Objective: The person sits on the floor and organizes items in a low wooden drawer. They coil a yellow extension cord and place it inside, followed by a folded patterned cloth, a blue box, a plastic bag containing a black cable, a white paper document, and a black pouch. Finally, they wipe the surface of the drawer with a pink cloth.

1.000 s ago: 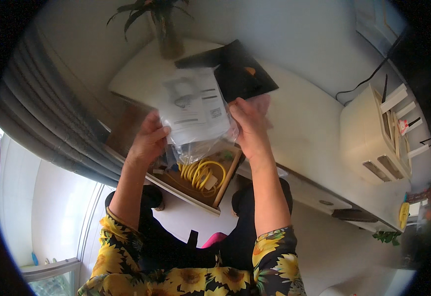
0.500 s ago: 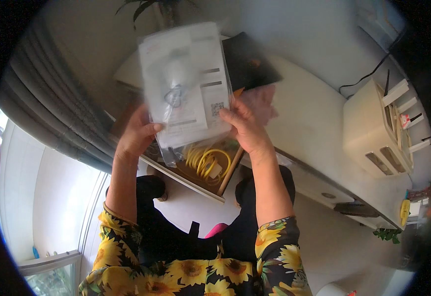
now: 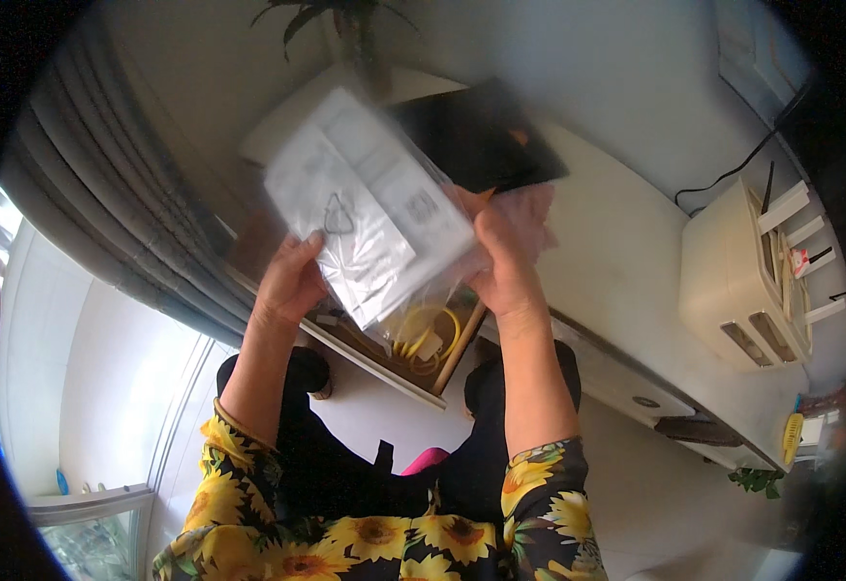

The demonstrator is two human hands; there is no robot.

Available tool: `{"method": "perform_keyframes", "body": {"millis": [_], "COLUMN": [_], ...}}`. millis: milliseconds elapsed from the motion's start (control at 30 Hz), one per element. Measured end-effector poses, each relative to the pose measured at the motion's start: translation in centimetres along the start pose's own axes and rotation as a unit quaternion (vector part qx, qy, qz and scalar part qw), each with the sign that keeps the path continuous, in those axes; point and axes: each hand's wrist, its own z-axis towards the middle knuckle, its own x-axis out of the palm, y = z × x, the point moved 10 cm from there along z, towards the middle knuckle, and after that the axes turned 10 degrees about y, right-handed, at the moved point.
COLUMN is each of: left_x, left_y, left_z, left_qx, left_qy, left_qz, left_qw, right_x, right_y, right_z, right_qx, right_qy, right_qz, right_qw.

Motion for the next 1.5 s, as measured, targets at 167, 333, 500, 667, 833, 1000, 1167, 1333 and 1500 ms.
{"method": "perform_keyframes", "body": {"millis": [167,333,500,667,833,1000,1167,1333,1500], "left_x": [-1.6,-0.9,-1.1,-0.8,-6.0,-5.1,-0.9,-2.4,-2.7], "left_y": [0.5,1.1,1.4,0.5,-4.0,-7.5,-7.3,-6.0,-3.9], "left_z": [0.1,-1.0,-2.7,-5.3,-7.5,-7.7,-6.5,-5.5,-4.4], "left_qx": [0.024,-0.044,-0.08,-0.128,-0.135,-0.026,0.042,0.061,0.051], "left_qy": [-0.025,-0.006,-0.011,-0.093,-0.115,-0.114,0.021,-0.041,-0.039], "left_qz": [-0.076,-0.142,-0.133,-0.069,0.355,0.377,0.296,0.29,0.201], "left_qw": [0.997,0.989,0.988,0.985,0.918,0.919,0.954,0.954,0.978], "right_x": [1.1,2.3,6.3,10.2,10.3,7.5,5.3,4.7,3.8], "right_y": [1.1,3.1,4.6,3.4,1.6,-1.3,-3.8,-4.7,-5.4], "right_z": [0.3,0.0,-0.6,-0.1,0.6,1.6,2.0,1.8,1.5], "right_qx": [-0.04,-0.101,-0.19,-0.221,-0.203,-0.113,-0.08,-0.056,-0.036], "right_qy": [0.047,0.007,0.016,0.097,0.045,-0.005,-0.049,-0.051,-0.055], "right_qz": [0.068,-0.265,-0.581,-0.556,-0.49,-0.399,-0.24,-0.182,-0.161], "right_qw": [0.996,0.959,0.792,0.795,0.846,0.91,0.966,0.98,0.985]}}
